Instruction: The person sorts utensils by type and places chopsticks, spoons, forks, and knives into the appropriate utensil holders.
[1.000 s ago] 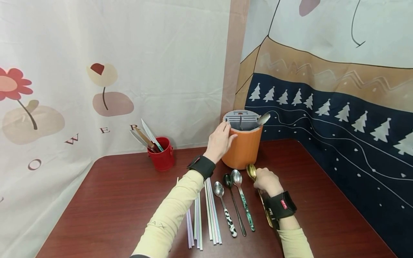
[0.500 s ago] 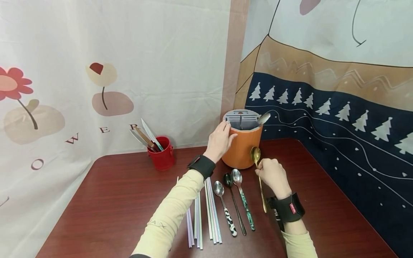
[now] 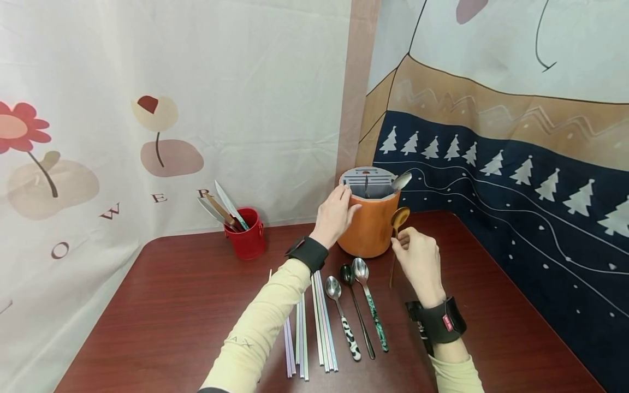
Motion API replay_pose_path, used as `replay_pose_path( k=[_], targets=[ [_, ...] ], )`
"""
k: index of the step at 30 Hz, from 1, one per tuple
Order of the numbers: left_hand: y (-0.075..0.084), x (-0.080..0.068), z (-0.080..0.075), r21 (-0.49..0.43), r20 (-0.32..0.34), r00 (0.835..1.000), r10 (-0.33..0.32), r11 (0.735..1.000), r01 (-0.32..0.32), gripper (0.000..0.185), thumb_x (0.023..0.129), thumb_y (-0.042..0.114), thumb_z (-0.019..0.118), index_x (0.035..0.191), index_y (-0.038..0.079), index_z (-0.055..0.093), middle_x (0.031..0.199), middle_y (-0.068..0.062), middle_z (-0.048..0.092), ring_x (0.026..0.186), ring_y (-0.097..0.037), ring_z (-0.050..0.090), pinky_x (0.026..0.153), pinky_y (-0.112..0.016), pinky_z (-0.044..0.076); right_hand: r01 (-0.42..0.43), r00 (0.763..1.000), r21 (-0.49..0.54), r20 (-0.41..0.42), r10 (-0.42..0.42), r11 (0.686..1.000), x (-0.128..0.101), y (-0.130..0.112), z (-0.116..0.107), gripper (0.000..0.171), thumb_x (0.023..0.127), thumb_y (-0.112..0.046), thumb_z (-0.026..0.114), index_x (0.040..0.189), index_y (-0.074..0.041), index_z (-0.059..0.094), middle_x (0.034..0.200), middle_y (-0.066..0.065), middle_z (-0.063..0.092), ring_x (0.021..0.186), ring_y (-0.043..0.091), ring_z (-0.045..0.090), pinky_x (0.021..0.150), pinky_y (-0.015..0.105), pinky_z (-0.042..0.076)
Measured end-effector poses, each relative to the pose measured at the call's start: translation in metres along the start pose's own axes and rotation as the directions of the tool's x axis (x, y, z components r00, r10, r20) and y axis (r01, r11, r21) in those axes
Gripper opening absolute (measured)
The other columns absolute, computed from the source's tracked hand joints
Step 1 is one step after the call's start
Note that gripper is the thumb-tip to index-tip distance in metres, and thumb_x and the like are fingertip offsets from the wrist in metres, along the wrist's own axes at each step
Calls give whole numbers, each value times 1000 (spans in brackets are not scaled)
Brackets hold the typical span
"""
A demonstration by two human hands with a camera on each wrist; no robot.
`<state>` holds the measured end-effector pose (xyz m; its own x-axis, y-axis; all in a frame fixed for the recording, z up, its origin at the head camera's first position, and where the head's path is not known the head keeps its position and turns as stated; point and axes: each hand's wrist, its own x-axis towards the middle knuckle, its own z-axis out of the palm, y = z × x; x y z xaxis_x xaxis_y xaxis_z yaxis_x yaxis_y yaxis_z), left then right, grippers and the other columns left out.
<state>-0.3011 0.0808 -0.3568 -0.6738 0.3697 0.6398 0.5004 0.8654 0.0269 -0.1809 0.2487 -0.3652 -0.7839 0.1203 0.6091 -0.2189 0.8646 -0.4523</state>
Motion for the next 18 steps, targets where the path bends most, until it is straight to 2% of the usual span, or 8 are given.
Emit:
replay_pose_path(
  k=[1, 4, 6, 8, 11, 14, 18],
  targets=[
    [0, 0, 0, 2, -2, 1000, 0, 1000, 0, 45, 95, 44, 52, 124, 10, 58, 130, -4, 59, 126, -13, 52, 92, -22, 51, 3, 999, 9, -32, -3, 1000, 0, 0, 0, 12, 82, -6, 70, 84, 5, 66, 73, 21, 69, 62, 31, 65, 55, 37, 52],
    [0, 0, -1, 11, -4, 1000, 1, 1000, -1, 45, 95, 44, 52, 123, 10, 58, 130, -4, 59, 126, -13, 52, 91, -21, 52, 6, 992, 49, -129, 0, 999, 2, -1, 1, 13, 82, -6, 71, 85, 6, 67, 74, 22, 70, 62, 32, 66, 56, 14, 48],
    [0, 0, -1, 18, -7, 1000, 3, 1000, -2, 44, 95, 44, 52, 123, 10, 58, 130, -4, 59, 126, -13, 52, 90, -21, 52, 5, 982, 87, -189, 12, 996, 4, -1, 1, 14, 82, -6, 71, 86, 7, 67, 76, 22, 70, 62, 10, 66, 58, 1, 39],
    [0, 0, -1, 24, -6, 1000, 2, 1000, -2, 44, 95, 44, 52, 123, 11, 58, 130, -4, 59, 126, -13, 52, 90, -21, 52, 1, 969, 137, -245, 33, 991, 6, -3, 1, 16, 83, -7, 71, 88, 7, 67, 79, 23, 70, 64, -10, 60, 62, -6, 32],
    [0, 0, 0, 28, -16, 1000, 4, 1000, -4, 44, 94, 44, 52, 122, 11, 59, 128, -3, 59, 125, -13, 53, 89, -21, 52, 9, 942, 210, -329, 62, 978, 10, -6, 0, 18, 83, -8, 70, 90, 9, 67, 83, 25, 69, 70, -32, 42, 65, -6, 35],
    [0, 0, 0, 30, -19, 1000, 5, 1000, -4, 43, 94, 45, 53, 121, 11, 59, 127, -3, 60, 124, -12, 53, 88, -20, 52, 37, 902, 266, -423, 82, 963, 17, -13, -2, 19, 83, -8, 71, 89, 10, 67, 83, 26, 69, 70, -29, 47, 66, -5, 38],
    [1, 1, -1, 32, -12, 1000, 4, 999, -4, 44, 95, 44, 52, 122, 11, 58, 128, -3, 59, 124, -12, 53, 88, -20, 53, 73, 828, 321, -547, 122, 944, 30, -25, -5, 22, 82, -12, 73, 86, 10, 68, 81, 24, 70, 70, -24, 53, 66, -2, 42]
  ],
)
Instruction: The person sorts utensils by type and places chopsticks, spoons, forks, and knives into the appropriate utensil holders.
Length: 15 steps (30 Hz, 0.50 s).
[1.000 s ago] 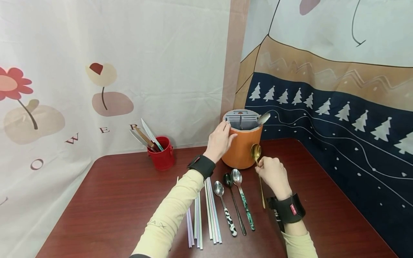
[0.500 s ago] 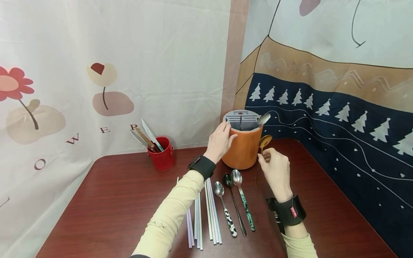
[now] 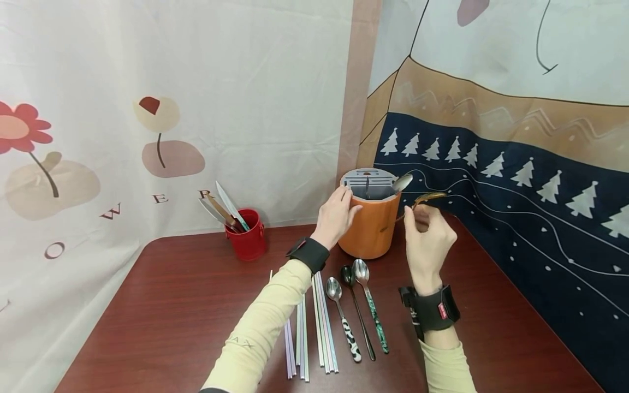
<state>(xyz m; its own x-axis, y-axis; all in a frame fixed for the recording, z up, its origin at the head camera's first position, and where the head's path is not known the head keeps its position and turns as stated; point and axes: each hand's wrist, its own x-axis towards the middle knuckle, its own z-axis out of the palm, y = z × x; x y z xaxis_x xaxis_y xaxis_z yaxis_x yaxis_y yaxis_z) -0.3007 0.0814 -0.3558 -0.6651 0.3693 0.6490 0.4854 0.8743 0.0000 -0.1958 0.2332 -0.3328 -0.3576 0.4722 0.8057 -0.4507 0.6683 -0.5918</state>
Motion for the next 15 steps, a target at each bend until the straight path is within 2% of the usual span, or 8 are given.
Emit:
replay_pose_path(
  k=[4, 7, 11, 15],
  targets=[
    [0, 1, 0, 0, 16, 1000, -2, 1000, 2, 44, 95, 44, 51, 123, 11, 58, 128, -3, 59, 125, -12, 53, 88, -20, 53, 4, 992, 39, -128, 1, 999, 12, -10, 7, 29, 83, -18, 73, 85, 10, 68, 81, 21, 71, 70, -19, 57, 67, 1, 45],
    [0, 1, 0, -5, 23, 1000, -4, 1000, 4, 43, 95, 44, 51, 123, 11, 58, 128, -2, 59, 125, -12, 53, 89, -20, 53, 10, 982, 47, -188, -1, 999, 20, -16, 12, 33, 84, -21, 72, 84, 11, 67, 83, 20, 71, 70, -18, 58, 69, 3, 47],
    [-1, 1, 1, -10, 18, 1000, -5, 1000, 5, 42, 95, 44, 52, 122, 12, 58, 128, -2, 59, 125, -12, 53, 88, -20, 53, 11, 979, 50, -203, 0, 999, 31, -21, 20, 37, 85, -26, 71, 85, 12, 67, 84, 19, 71, 72, -17, 58, 71, 3, 48],
    [-2, 0, 2, -3, 20, 1000, -5, 1000, 5, 43, 96, 44, 51, 123, 12, 58, 129, -2, 59, 125, -12, 52, 89, -20, 52, 8, 985, 35, -170, -2, 999, 39, -17, 29, 41, 86, -30, 69, 86, 11, 67, 85, 21, 71, 72, -19, 56, 71, 2, 46]
  ],
)
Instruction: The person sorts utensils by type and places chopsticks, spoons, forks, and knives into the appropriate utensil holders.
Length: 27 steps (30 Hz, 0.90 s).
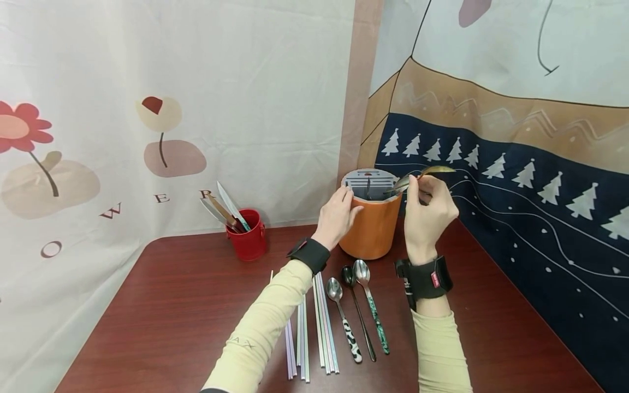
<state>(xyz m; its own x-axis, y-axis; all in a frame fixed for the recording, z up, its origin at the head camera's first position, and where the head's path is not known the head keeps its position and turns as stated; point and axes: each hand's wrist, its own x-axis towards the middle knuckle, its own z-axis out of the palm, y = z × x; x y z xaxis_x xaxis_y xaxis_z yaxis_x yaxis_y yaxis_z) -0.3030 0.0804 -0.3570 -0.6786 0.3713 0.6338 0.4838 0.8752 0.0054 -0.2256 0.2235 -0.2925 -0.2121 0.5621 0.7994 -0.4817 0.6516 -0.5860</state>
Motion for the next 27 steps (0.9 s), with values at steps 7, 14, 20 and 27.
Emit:
replay_pose_path(
  k=[7, 14, 20, 27],
  targets=[
    [1, 1, 1, 9, 13, 1000, 2, 1000, -2, 44, 96, 44, 50, 124, 12, 58, 130, -2, 58, 127, -12, 51, 91, -20, 51, -9, 995, -63, 94, 15, 998, 4, 20, 14, 40, 88, -29, 66, 90, 11, 66, 88, 24, 70, 73, -26, 49, 69, -1, 42],
    [1, 1, 2, 12, 3, 1000, 9, 1000, -9, 44, 96, 44, 50, 123, 12, 58, 130, -3, 59, 128, -13, 50, 93, -20, 50, -40, 982, -94, 182, 56, 995, -6, 39, 22, 32, 89, -22, 66, 95, 9, 66, 91, 23, 70, 71, -25, 46, 68, -1, 39],
    [1, 0, 2, 6, -22, 1000, 17, 1000, -17, 43, 95, 44, 52, 122, 11, 59, 128, -3, 60, 127, -13, 51, 90, -20, 51, -44, 957, -158, 276, 87, 987, -14, 49, 29, 29, 89, -20, 67, 97, 8, 66, 93, 22, 71, 75, 14, 66, 67, -3, 35],
    [0, -1, 2, 8, -38, 999, 23, 1000, -23, 42, 95, 43, 52, 121, 11, 59, 127, -3, 59, 126, -14, 52, 89, -20, 52, -39, 933, -232, 341, 119, 972, -20, 58, 35, 21, 86, -14, 70, 94, 4, 69, 90, 20, 72, 76, 30, 69, 63, -3, 30]
  ],
)
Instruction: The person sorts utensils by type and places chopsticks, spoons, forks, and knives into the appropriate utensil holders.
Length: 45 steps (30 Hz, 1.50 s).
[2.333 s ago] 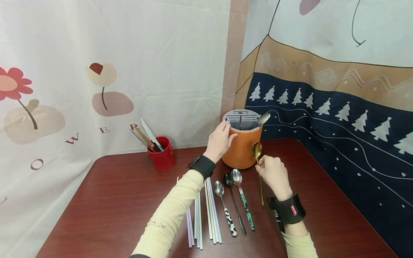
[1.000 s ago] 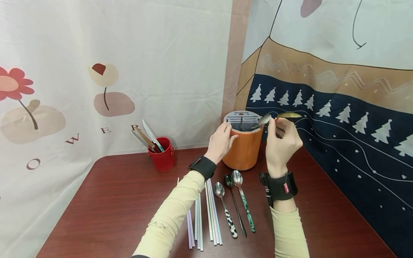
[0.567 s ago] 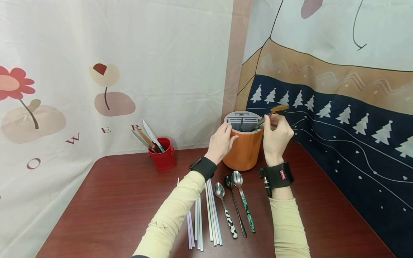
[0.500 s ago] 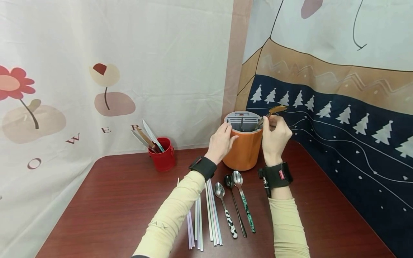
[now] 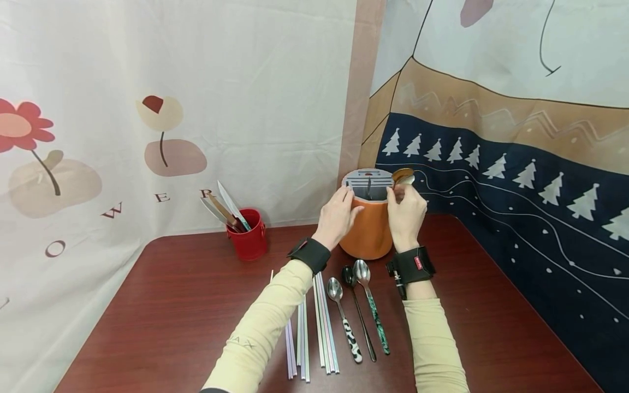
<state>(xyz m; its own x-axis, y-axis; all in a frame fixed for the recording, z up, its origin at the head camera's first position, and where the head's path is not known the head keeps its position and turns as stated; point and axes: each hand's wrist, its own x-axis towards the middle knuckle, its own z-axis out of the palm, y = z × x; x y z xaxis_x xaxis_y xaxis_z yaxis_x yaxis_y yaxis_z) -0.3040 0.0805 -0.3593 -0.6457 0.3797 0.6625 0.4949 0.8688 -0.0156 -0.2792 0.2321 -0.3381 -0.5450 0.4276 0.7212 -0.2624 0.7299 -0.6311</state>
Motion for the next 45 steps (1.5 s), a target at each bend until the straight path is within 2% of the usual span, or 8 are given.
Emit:
replay_pose_path(
  k=[4, 9, 11, 14, 20, 30, 39, 45],
  targets=[
    [-1, 1, 0, -2, -1, 1000, -5, 1000, 5, 42, 95, 44, 52, 121, 11, 59, 128, -3, 59, 127, -14, 51, 88, -21, 53, 10, 1000, -25, 15, -10, 1000, 0, 0, 2, 20, 86, -15, 69, 93, 3, 69, 89, 19, 71, 75, 30, 68, 63, 8, 36],
    [-1, 2, 1, 6, 18, 1000, -5, 1000, 5, 44, 95, 44, 51, 123, 11, 58, 130, -3, 58, 128, -13, 50, 91, -21, 52, 43, 999, -49, 36, -41, 998, -1, 2, 4, 21, 86, -17, 69, 89, 4, 71, 84, 20, 70, 76, 33, 65, 66, 33, 46],
    [-1, 2, 2, 9, 29, 1000, -5, 1000, 5, 44, 96, 44, 51, 124, 11, 58, 130, -3, 58, 128, -13, 50, 91, -20, 51, 52, 998, -57, 48, -49, 997, -2, 5, 5, 21, 85, -17, 70, 87, 4, 72, 81, 21, 68, 78, 35, 62, 71, 42, 45],
    [0, 3, 3, 10, 38, 999, -5, 1000, 4, 44, 95, 45, 51, 124, 12, 58, 130, -2, 58, 129, -13, 49, 91, -20, 51, 55, 997, -56, 58, -52, 997, -4, 7, 5, 22, 84, -17, 72, 85, 6, 73, 80, 23, 65, 81, 37, 58, 75, 47, 43],
    [0, 2, 2, 14, 58, 998, -9, 1000, 9, 45, 96, 45, 49, 126, 12, 57, 132, -2, 57, 130, -12, 48, 93, -20, 50, 33, 998, -41, 62, -31, 999, -4, 6, 4, 25, 85, -17, 71, 85, 8, 72, 80, 24, 62, 82, 36, 56, 73, 47, 42],
    [1, 0, 2, 9, 38, 999, -11, 1000, 11, 45, 96, 44, 50, 126, 12, 57, 131, -2, 58, 129, -13, 49, 90, -20, 52, 10, 998, -59, 66, -6, 998, -8, 8, 2, 22, 86, -15, 68, 83, 7, 72, 78, 22, 59, 78, 34, 54, 72, 44, 40],
    [1, 1, 3, 3, 55, 998, -14, 1000, 14, 46, 96, 45, 48, 126, 12, 56, 132, -3, 57, 130, -13, 48, 90, -20, 52, 6, 998, -20, 56, -5, 1000, -18, 5, -6, 21, 85, -17, 69, 87, 4, 70, 80, 19, 60, 74, 30, 55, 69, 31, 38],
    [1, 1, 3, 1, 38, 999, -11, 1000, 11, 46, 96, 45, 49, 126, 11, 57, 131, -3, 57, 129, -13, 49, 89, -20, 52, -5, 998, -16, 70, 6, 1000, -30, 9, -12, 24, 85, -19, 70, 93, 4, 70, 83, 18, 62, 71, 28, 57, 66, 24, 37]
  ],
)
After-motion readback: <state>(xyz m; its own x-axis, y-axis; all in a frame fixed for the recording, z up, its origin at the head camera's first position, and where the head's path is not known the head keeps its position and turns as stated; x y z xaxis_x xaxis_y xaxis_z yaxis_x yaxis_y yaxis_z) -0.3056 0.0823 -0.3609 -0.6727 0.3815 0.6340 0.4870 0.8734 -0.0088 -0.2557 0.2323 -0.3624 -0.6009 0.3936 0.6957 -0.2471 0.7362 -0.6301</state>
